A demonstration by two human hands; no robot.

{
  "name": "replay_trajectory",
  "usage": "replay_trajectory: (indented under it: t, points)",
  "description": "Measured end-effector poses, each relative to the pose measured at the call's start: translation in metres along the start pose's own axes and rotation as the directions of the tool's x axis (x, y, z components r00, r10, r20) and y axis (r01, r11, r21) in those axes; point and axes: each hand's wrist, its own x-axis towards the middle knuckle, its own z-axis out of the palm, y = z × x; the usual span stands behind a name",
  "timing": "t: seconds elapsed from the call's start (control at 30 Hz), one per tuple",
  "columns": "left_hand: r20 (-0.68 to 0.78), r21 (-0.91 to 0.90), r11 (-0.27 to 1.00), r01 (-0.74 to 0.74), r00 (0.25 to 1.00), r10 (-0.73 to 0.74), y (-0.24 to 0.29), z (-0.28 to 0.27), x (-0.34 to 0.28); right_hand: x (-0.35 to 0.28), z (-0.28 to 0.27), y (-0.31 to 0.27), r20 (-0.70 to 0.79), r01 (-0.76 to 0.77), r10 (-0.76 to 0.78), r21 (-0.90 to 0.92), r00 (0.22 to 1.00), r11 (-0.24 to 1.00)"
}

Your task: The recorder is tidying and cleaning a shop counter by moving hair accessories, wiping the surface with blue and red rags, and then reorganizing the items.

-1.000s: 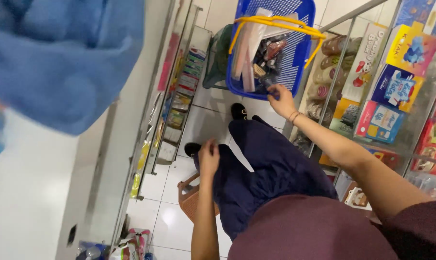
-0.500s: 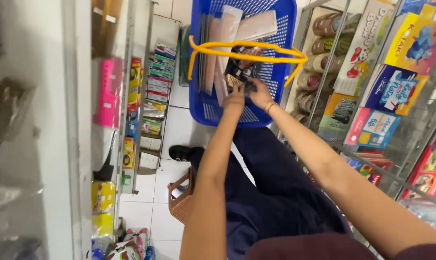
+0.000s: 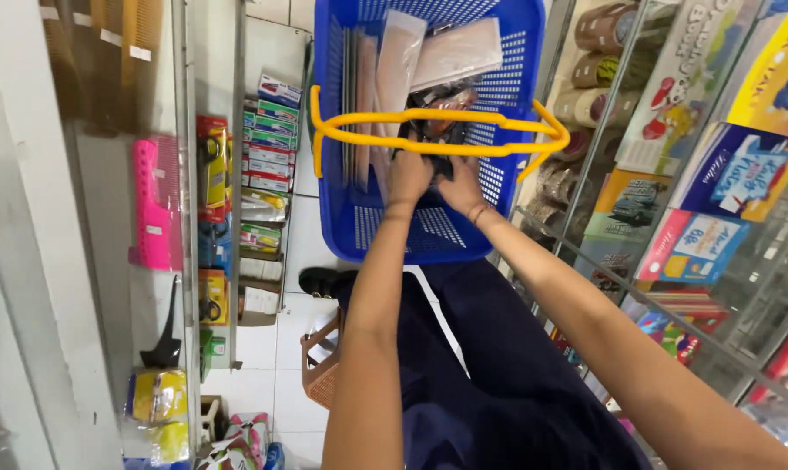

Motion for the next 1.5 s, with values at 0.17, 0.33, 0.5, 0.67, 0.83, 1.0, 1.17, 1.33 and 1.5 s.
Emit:
replay_trajectory:
  t: [0.17,0.33,0.5,0.67,0.83,1.0,1.17,1.33,1.5]
  points:
    - [-0.219,-0.443,0.894,-0.070,0.975,-0.032,0.003,0.012,0.024,-0.012,-0.001,-0.023,-0.016,-0.013,0.011,-0.139,1.000,0.990]
    - [-0.878,-0.262,0.843,-0.470,0.478,-0.007,0.029,-0.040,0.015,-0.018,0.006,-0.031,-0.014,-0.097,0.096,-0.138,0.995,0.986]
    - [-0.352,-0.636,0.769,0.064,0.863,-0.363,-0.041,0.049,0.044,-0.020,0.013,-0.025,-0.057,-0.097,0.092,-0.100,0.994,0.990]
    - [-0.443,-0.263,0.956,-0.132,0.897,0.001,-0.007,0.003,0.016,-0.012,0.019,-0.001,-0.082,-0.059,0.053,-0.067,0.995,0.996]
    - [-0.469,0.335,0.942,-0.002,0.867,0.168,-0.009,0.034,0.018,0.004,0.010,-0.011,-0.030,-0.233,0.238,0.123,0.971,0.965]
    - [-0.448,0.255,0.967,-0.009,0.885,0.126,0.007,0.007,0.009,0.004,0.012,0.018,-0.064,-0.169,0.175,0.089,0.983,0.982]
    - [-0.517,0.139,0.980,-0.141,0.834,0.193,0.013,-0.041,0.006,0.010,0.005,0.035,-0.101,-0.011,0.020,0.095,0.995,0.995]
    - [0.096,-0.470,0.879,-0.077,0.986,0.137,-0.019,-0.040,0.004,0.011,-0.017,-0.002,-0.022,-0.201,0.215,0.276,0.976,0.940]
    - [0.241,-0.639,0.768,-0.028,0.942,0.235,-0.003,-0.068,-0.018,-0.005,-0.031,-0.028,0.231,-0.483,0.460,0.669,0.857,0.565]
